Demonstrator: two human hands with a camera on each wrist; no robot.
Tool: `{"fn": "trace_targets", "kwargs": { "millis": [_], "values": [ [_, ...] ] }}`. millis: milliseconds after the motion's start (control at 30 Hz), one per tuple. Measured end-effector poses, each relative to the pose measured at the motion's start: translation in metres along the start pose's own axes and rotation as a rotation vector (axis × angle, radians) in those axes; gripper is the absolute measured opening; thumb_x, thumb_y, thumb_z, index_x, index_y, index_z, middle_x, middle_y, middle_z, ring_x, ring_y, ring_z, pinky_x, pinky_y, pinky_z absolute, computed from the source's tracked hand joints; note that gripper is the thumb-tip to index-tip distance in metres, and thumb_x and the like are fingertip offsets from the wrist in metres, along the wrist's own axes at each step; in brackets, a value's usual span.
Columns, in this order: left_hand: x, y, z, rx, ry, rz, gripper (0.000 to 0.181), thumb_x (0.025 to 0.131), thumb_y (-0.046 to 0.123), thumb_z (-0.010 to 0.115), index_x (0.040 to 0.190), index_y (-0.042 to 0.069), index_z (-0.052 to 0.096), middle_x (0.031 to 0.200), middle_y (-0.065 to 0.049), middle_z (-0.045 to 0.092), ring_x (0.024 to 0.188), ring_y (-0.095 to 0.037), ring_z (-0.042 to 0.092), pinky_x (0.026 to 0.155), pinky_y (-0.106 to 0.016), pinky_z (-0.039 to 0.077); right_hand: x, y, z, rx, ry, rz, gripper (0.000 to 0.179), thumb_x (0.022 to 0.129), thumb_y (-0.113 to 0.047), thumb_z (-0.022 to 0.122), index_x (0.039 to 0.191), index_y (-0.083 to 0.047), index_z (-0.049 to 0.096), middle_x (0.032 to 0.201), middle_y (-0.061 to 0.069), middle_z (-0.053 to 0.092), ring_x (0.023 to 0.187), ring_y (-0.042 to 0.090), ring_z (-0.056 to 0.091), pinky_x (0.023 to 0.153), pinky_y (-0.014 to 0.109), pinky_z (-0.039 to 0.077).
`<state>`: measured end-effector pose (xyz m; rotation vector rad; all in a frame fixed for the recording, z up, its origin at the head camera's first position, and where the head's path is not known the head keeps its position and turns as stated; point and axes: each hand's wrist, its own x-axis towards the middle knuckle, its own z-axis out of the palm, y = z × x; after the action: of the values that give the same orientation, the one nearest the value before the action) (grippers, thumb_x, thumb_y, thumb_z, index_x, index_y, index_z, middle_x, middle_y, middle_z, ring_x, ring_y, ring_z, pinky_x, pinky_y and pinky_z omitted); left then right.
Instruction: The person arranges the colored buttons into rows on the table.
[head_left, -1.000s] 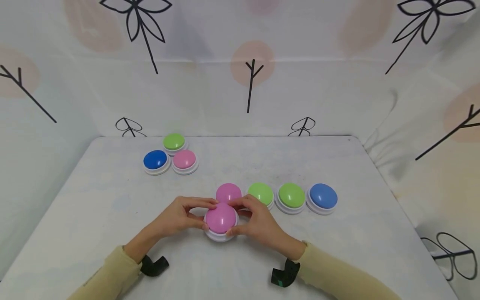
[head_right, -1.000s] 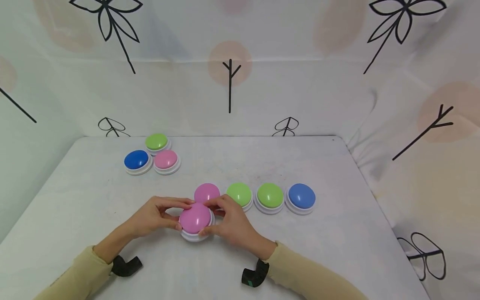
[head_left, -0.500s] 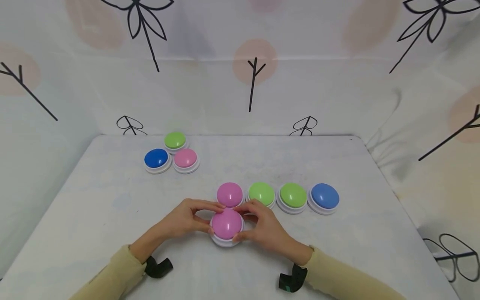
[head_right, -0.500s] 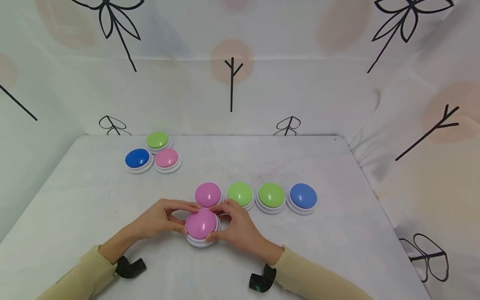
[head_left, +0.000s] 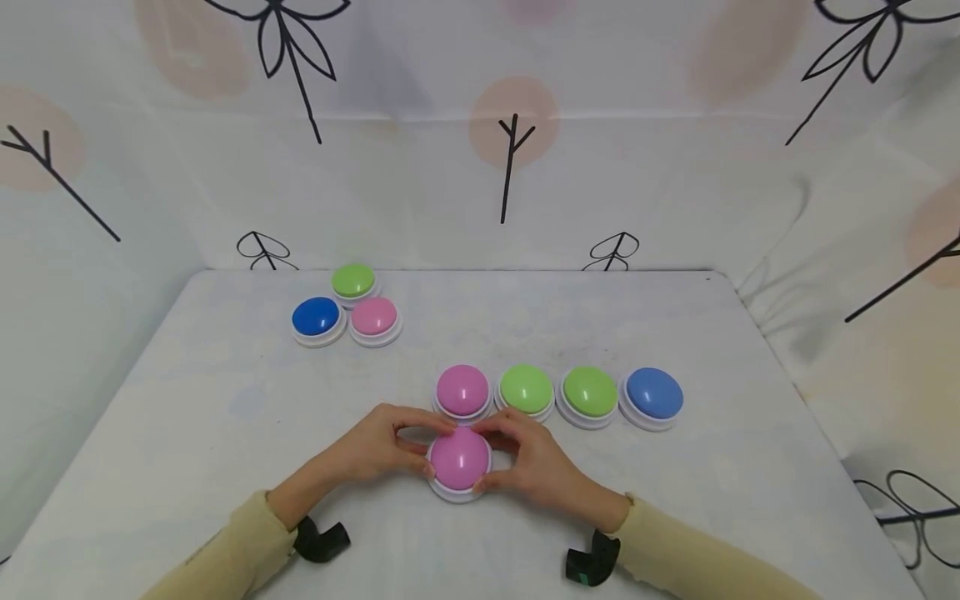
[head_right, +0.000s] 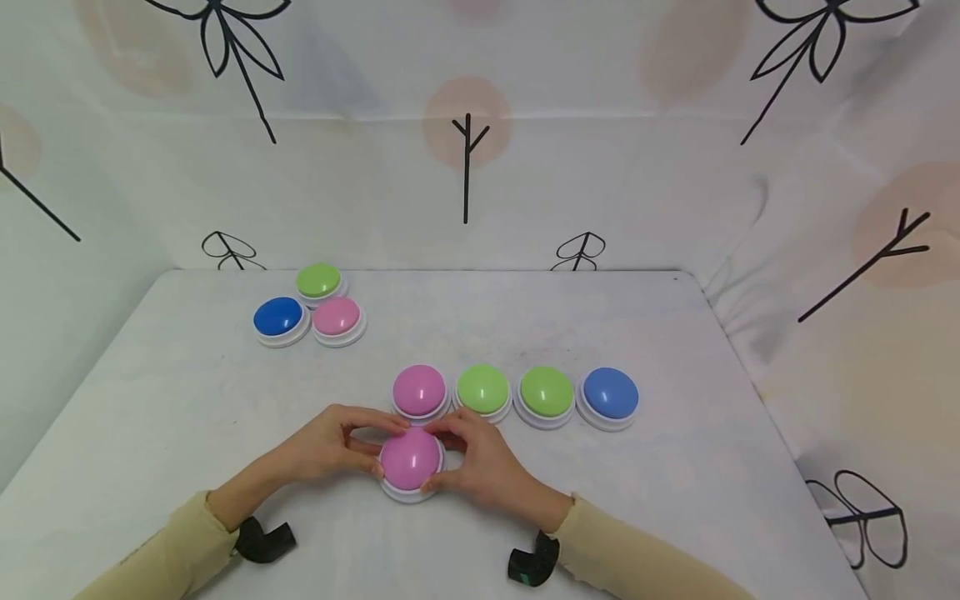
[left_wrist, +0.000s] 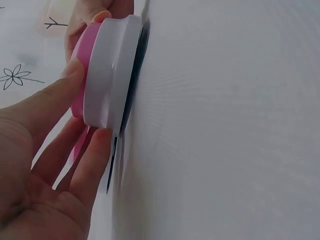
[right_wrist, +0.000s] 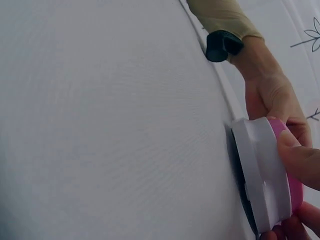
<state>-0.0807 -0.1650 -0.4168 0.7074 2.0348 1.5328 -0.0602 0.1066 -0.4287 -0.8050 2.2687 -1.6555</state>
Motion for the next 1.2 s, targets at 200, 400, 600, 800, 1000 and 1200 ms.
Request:
{"fn": "trace_targets", "kwargs": {
  "millis": [200,400,600,800,1000,1200],
  "values": [
    [0.001,0.002,0.000,0.047,0.004,0.009,0.050,0.079,0.012,0.085,0.127,0.017,0.070,0.127,0.006,0.066,0.126,-0.014,0.055,0.097,-0.032,0.050,0.001,0.002,-0.001,-0.019,-0.011,-0.016,0.064,0.064,-0.011,0.095,0.121,-0.008,0.066,0.112,0.001,0.058,0.110,0.018,0.062,0.097,0.032,0.051],
    [0.002,0.000,-0.003,0.129,0.003,0.038,0.050,0.081,0.015,0.084,0.129,0.020,0.069,0.127,0.010,0.066,0.126,-0.013,0.055,0.102,-0.032,0.046,0.002,0.003,-0.002,-0.091,-0.010,0.034,0.064,0.067,-0.024,0.094,0.124,-0.017,0.067,0.114,-0.006,0.057,0.109,0.013,0.061,0.097,0.029,0.050],
    [0.001,0.000,-0.004,0.185,0.005,0.045,0.050,0.082,0.019,0.084,0.129,0.023,0.068,0.127,0.013,0.066,0.125,-0.012,0.055,0.103,-0.034,0.046,0.002,0.003,-0.003,-0.100,-0.020,0.030,0.065,0.067,-0.024,0.094,0.125,-0.017,0.066,0.114,-0.005,0.057,0.110,0.013,0.061,0.098,0.030,0.050],
    [-0.001,0.003,-0.006,0.223,0.006,0.037,0.048,0.084,0.021,0.082,0.129,0.025,0.068,0.126,0.014,0.065,0.123,-0.012,0.056,0.101,-0.036,0.048,0.000,0.001,-0.005,-0.121,-0.028,0.010,0.063,0.069,-0.023,0.093,0.126,-0.017,0.066,0.115,-0.006,0.058,0.109,0.013,0.060,0.096,0.030,0.051],
    [-0.004,0.008,-0.010,0.266,0.028,0.006,0.047,0.085,0.022,0.081,0.130,0.024,0.068,0.127,0.014,0.065,0.121,-0.011,0.057,0.100,-0.038,0.049,0.000,-0.002,-0.009,-0.124,-0.020,-0.010,0.057,0.072,-0.015,0.091,0.123,-0.013,0.067,0.114,-0.005,0.060,0.106,0.015,0.061,0.093,0.031,0.053],
    [-0.006,0.014,-0.021,0.273,0.061,-0.021,0.049,0.085,0.017,0.081,0.131,0.019,0.067,0.129,0.011,0.065,0.123,-0.013,0.056,0.099,-0.038,0.050,0.004,-0.004,-0.014,-0.094,-0.018,-0.040,0.048,0.075,-0.008,0.088,0.119,-0.006,0.067,0.112,0.004,0.062,0.105,0.022,0.061,0.092,0.035,0.054]
  ]
}}
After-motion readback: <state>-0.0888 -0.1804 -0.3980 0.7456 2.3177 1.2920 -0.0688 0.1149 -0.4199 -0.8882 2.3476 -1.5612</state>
